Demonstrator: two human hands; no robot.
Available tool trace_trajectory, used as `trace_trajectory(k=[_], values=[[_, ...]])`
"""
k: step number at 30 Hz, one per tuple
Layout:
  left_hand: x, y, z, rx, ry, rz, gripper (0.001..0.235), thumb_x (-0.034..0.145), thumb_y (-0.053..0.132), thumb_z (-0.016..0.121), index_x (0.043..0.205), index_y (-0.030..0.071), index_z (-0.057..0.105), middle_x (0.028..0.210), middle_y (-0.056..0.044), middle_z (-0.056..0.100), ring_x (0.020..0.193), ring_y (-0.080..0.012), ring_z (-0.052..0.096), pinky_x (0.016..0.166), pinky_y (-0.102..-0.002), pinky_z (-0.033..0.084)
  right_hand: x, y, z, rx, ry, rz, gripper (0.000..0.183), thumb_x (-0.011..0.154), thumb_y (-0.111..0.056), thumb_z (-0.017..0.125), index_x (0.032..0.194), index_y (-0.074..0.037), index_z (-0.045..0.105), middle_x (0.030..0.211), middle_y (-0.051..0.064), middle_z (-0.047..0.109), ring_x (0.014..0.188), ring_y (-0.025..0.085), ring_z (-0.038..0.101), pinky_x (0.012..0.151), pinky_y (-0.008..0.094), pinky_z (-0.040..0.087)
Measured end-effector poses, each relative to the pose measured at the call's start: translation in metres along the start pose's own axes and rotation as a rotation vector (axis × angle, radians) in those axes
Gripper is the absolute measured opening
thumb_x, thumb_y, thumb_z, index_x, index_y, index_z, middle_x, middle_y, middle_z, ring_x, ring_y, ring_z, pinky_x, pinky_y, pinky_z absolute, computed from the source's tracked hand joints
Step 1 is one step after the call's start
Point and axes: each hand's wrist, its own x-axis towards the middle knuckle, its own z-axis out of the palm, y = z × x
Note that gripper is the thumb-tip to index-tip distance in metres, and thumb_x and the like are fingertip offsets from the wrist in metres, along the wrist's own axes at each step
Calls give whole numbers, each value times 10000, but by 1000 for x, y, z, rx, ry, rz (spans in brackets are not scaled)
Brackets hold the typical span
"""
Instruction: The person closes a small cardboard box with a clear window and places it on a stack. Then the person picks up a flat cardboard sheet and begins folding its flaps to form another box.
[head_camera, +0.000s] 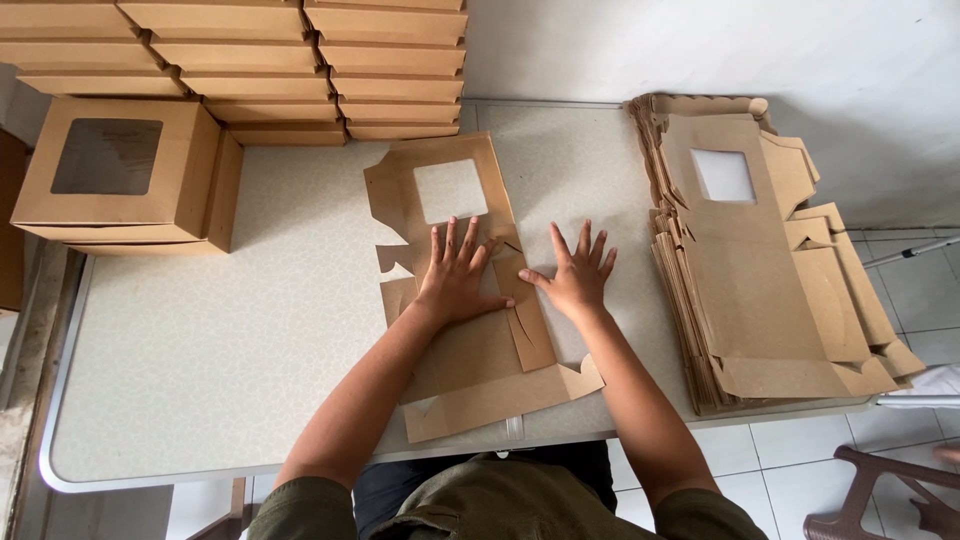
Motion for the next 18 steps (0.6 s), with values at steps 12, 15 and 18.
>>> trace_trajectory(k=[12,15,18], values=[[-1,1,-11,-15,-29,0,1183,645,1010,445,1537,235,390,1686,-147,234,1551,-458,168,1249,-633,124,-34,43,6,-23,-112,-95,1215,726,-849,650,1646,-225,158,1679,286,1,1517,548,-8,1156,714,-33],[3,0,-6,4,-20,16,1169,664,1015,420,1534,235,402,1684,-143,245,1556,-453,160,1251,-627,123,-54,59,5,-30,-188,-84,1335,639,-912,673,1651,-226,135,1679,292,-15,1518,549,-18,1155,714,-42],[4,-1,-5,14,-33,36,1166,682,1011,404,1550,233,384,1692,-145,224,1557,-457,148,1253,-628,113,-74,68,3,-13,-263,-100,1411,603,-841,795,1655,-227,83,1670,304,-38,1516,546,-82,1144,711,-74]])
